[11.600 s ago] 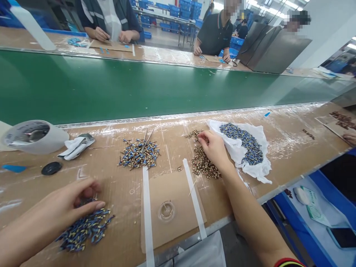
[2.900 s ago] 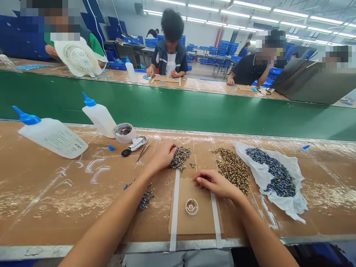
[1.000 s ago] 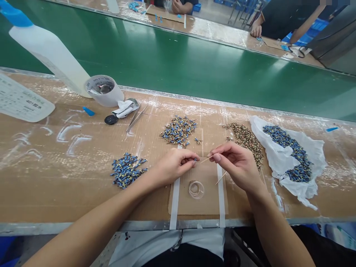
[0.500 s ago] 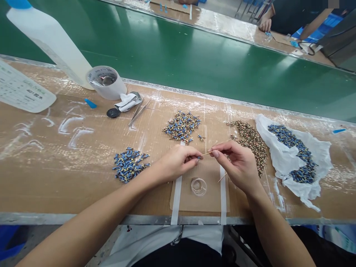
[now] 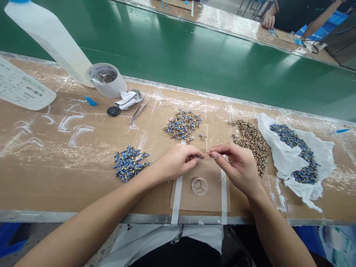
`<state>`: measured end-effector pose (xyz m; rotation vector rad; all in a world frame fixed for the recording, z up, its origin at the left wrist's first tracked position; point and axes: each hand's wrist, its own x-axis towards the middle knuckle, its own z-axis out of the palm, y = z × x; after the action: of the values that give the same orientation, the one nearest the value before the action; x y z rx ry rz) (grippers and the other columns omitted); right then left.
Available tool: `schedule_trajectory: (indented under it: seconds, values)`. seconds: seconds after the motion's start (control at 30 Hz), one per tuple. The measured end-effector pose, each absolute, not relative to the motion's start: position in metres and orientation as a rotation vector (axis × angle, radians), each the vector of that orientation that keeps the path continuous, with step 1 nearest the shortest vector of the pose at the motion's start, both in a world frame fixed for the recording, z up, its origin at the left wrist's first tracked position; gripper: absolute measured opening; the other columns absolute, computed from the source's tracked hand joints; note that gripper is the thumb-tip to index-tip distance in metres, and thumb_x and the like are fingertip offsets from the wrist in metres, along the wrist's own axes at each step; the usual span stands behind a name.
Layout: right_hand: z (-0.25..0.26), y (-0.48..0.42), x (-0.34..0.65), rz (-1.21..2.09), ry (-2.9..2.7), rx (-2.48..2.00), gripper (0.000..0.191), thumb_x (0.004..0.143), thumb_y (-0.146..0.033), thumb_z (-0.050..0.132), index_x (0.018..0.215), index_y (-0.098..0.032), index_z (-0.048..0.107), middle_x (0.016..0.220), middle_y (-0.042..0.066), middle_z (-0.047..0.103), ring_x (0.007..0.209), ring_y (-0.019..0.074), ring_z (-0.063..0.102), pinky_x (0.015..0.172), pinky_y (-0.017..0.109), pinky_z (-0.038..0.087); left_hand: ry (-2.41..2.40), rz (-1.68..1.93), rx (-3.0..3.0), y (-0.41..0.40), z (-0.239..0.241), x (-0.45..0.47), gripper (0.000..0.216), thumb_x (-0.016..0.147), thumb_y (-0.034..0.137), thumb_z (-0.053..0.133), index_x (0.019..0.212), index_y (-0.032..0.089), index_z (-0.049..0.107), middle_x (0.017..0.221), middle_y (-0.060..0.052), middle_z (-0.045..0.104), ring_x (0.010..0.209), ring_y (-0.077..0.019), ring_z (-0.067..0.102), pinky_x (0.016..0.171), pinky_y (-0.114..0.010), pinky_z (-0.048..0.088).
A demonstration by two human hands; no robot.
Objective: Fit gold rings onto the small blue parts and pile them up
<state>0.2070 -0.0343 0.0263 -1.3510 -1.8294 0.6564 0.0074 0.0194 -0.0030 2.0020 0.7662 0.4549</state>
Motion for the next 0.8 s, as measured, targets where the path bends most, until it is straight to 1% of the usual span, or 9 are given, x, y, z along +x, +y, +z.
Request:
schedule_trajectory:
  seconds: [0.17, 0.37, 0.5, 0.67, 0.8]
  values:
    - [0.025, -0.035, 0.207, 0.638, -1.84, -1.358, 0.003, 0.089, -0.021, 0.062, 0.088, -0.021, 0.065, 0.084, 0.004, 0.073, 0.076, 0.0168, 0.069, 0.068, 0.029, 0.052, 0.76, 0.45, 2.013, 0.02, -0.002, 0.008, 0.023, 0.087, 0.012, 0.053, 0.101, 0.014, 0.071, 0.084, -0.004, 0.072, 0.071, -0.0137, 0.06, 0.067, -0.025, 0.042]
    - [0.024, -0.035, 0.207, 0.619, -1.834, -1.359, 0.004, 0.09, -0.02, 0.061, 0.087, -0.021, 0.064, 0.085, 0.004, 0.072, 0.078, 0.0171, 0.068, 0.071, 0.03, 0.052, 0.766, 0.459, 2.034, 0.02, -0.002, 0.008, 0.022, 0.087, 0.012, 0.053, 0.101, 0.014, 0.07, 0.086, -0.004, 0.072, 0.073, -0.0145, 0.061, 0.069, -0.026, 0.043]
    - [0.024, -0.036, 0.205, 0.646, -1.864, -1.31, 0.004, 0.09, -0.019, 0.06, 0.088, -0.021, 0.063, 0.086, 0.004, 0.071, 0.08, 0.0173, 0.067, 0.073, 0.031, 0.052, 0.76, 0.439, 2.06, 0.019, 0.0, 0.008, 0.02, 0.087, 0.011, 0.054, 0.097, 0.014, 0.07, 0.085, -0.004, 0.072, 0.074, -0.0145, 0.06, 0.07, -0.025, 0.043]
    - [0.023, -0.035, 0.204, 0.626, -1.858, -1.326, 0.004, 0.09, -0.02, 0.059, 0.089, -0.021, 0.063, 0.086, 0.005, 0.072, 0.079, 0.0181, 0.067, 0.073, 0.032, 0.052, 0.768, 0.437, 2.044, 0.019, 0.0, 0.007, 0.02, 0.088, 0.013, 0.053, 0.098, 0.015, 0.07, 0.085, -0.004, 0.072, 0.074, -0.0146, 0.061, 0.07, -0.026, 0.044]
    - [0.029, -0.037, 0.214, 0.693, -1.733, -1.328, 0.004, 0.089, -0.021, 0.062, 0.089, -0.021, 0.066, 0.087, 0.005, 0.071, 0.081, 0.0184, 0.067, 0.071, 0.032, 0.053, 0.772, 0.45, 1.997, 0.019, 0.001, 0.006, 0.02, 0.087, 0.013, 0.055, 0.1, 0.015, 0.071, 0.085, -0.004, 0.072, 0.074, -0.0146, 0.062, 0.071, -0.026, 0.045]
